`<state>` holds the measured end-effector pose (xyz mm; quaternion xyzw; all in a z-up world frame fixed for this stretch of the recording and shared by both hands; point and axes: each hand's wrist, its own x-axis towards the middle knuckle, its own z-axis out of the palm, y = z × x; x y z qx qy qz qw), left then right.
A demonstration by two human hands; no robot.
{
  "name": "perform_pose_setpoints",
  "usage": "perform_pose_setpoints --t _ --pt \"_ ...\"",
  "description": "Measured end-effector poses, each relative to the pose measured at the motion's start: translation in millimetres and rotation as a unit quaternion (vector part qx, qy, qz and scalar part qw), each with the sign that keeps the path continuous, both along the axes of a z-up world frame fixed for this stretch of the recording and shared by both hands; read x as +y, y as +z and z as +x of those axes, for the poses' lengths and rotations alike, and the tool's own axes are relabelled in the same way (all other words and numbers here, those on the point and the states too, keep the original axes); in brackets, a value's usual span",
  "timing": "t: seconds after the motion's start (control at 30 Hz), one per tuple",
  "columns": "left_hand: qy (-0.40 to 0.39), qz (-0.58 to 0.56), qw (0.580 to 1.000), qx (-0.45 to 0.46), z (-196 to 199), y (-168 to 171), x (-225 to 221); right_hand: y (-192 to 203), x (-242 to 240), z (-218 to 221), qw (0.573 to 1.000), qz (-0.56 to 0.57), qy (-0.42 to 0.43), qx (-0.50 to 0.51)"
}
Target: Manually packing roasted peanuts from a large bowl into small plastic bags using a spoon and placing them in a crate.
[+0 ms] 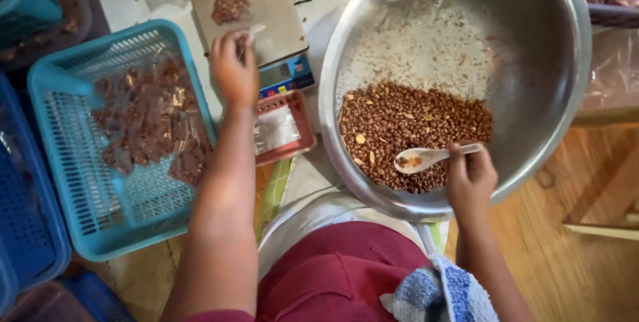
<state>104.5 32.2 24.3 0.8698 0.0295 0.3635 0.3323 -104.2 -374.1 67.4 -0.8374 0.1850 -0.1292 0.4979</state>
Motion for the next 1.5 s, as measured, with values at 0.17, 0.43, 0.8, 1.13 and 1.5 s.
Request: perform_pose_setpoints --t 0.17,0.43,0.8,1.13,1.5 --pt "-0.219 -0.412 0.881 -0.079 -29.9 55.4 -45.0 36.4 -8.2 6.2 0.994 -0.009 0.026 -0.106" --pt "-0.575 -0.343 0.721 0.179 -131.5 118.0 -137.9 69.6 -13.8 19.0 0.989 -0.022 0.048 -0.141" --pt "-0.541 -0.249 0.701 0.393 -147.9 94.3 -175.5 111.8 -3.3 24.0 0.982 -0.014 0.037 -0.186" --pt "-0.527 -0.236 0.730 0.365 -146.4 79.5 -180.5 114.9 -2.5 27.6 0.977 -0.027 0.048 -0.205" --pt "-0.539 -0.531 0.654 -0.012 -78.5 55.2 -106.4 72.1 -45.4 29.9 0.980 0.072 -0.029 -0.184"
